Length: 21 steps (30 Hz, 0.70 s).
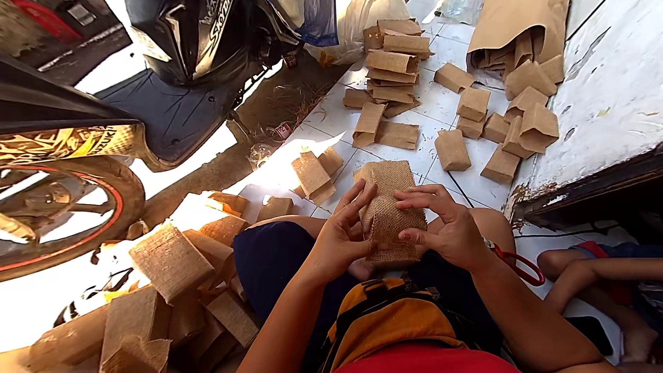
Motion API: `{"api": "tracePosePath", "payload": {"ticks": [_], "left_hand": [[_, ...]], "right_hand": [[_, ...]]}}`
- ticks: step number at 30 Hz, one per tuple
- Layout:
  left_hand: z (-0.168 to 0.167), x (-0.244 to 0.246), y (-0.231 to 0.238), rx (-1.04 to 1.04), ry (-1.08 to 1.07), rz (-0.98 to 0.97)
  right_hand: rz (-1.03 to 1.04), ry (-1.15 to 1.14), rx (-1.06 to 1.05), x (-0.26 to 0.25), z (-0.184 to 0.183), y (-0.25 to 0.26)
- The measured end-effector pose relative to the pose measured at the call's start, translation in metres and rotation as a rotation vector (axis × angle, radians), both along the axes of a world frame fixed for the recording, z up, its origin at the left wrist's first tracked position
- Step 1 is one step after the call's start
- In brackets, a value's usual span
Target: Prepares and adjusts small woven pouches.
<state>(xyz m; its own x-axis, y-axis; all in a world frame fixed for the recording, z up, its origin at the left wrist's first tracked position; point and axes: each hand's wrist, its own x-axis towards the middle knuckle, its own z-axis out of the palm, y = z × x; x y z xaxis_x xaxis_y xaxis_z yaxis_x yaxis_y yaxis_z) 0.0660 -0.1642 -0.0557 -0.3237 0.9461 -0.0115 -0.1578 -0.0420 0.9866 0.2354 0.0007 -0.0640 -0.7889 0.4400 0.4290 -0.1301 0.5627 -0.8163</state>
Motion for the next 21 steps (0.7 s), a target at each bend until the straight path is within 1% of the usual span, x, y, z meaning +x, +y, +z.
{"api": "tracePosePath", "payload": {"ticks": [3,8,10,12,14,16,19,21], "left_hand": [[0.005,-0.003,-0.001,0.011,0.006,-0.061],[0.005,0.006,0.002,0.066,0.101,0.065],[0.004,0.007,0.004,0.045,0.159,0.078],[0.002,0.007,0.005,-0.002,0.262,0.092],[0.0,0.008,0.007,-0.058,0.399,0.116],[-0.001,0.01,0.009,-0.091,0.491,0.15],[-0.004,0.015,0.012,-0.103,0.532,0.215],[-0.004,0.017,0.012,-0.116,0.539,0.249]], "right_hand": [[-0.04,0.046,0.076,-0.002,0.001,-0.004],[-0.146,0.126,0.31,-0.008,-0.003,-0.014],[-0.192,0.083,0.39,-0.009,-0.008,-0.019],[-0.19,-0.031,0.455,-0.009,-0.008,-0.021],[-0.146,-0.122,0.45,-0.009,-0.007,-0.02],[-0.158,-0.129,0.391,-0.011,-0.011,-0.018],[-0.215,-0.169,0.351,-0.014,-0.012,-0.019],[-0.256,-0.215,0.421,-0.015,-0.008,-0.022]]}}
